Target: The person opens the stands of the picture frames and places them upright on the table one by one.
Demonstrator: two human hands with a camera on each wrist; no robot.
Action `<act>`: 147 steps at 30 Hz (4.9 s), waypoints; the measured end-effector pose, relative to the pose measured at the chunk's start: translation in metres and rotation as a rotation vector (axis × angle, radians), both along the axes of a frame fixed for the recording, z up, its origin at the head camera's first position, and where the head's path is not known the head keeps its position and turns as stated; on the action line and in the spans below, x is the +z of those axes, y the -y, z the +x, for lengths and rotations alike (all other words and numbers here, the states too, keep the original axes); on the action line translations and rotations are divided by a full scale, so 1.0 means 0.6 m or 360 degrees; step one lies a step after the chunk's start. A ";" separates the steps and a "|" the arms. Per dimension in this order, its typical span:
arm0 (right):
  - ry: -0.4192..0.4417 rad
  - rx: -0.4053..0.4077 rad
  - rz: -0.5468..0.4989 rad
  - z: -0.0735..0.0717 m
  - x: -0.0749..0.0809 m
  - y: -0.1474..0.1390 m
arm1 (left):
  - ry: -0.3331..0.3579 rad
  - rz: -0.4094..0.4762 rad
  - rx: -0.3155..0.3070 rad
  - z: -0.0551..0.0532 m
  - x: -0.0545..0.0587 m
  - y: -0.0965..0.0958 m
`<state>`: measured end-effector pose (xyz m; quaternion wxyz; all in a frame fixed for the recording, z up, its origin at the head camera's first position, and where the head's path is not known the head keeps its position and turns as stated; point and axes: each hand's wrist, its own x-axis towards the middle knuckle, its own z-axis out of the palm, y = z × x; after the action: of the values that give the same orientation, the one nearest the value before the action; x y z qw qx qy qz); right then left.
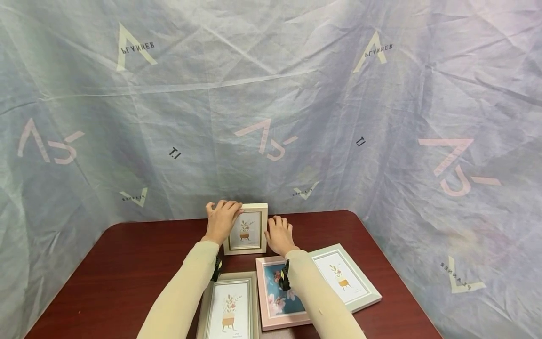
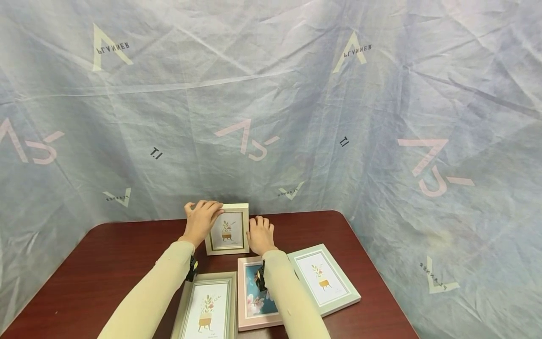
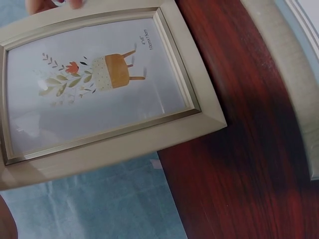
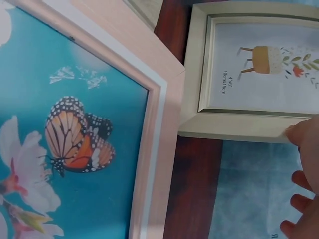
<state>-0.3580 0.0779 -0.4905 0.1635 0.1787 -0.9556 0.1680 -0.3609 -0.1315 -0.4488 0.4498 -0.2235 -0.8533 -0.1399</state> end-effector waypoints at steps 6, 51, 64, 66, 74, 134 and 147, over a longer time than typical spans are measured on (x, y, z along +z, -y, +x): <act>0.0107 -0.0013 -0.0022 0.000 0.006 0.001 | 0.0088 -0.0026 0.0010 0.003 0.004 0.002; 0.0474 0.0065 -0.0129 -0.007 -0.002 0.009 | 0.0932 -0.0361 0.0222 -0.015 0.013 -0.004; 0.0505 0.0051 -0.0082 -0.004 -0.009 0.007 | 0.0981 -0.0369 0.0235 -0.011 0.017 -0.008; 0.0492 0.0056 -0.0088 -0.003 -0.010 0.006 | 0.0983 -0.0375 0.0241 -0.011 0.017 -0.008; 0.0487 0.0055 -0.0102 -0.001 -0.009 0.006 | 0.0969 -0.0343 0.0210 -0.009 0.021 -0.010; 0.0168 0.0337 0.0245 0.109 0.012 -0.068 | 0.0744 -0.0199 -0.0084 0.128 -0.081 0.064; 0.0153 0.0415 0.0359 0.140 0.002 -0.063 | 0.0814 -0.0241 -0.0094 0.160 -0.160 0.086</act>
<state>-0.2737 0.1154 -0.4895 0.0735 0.3101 -0.9438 0.0878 -0.2651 -0.1833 -0.5445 0.1973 -0.2389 -0.9403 -0.1406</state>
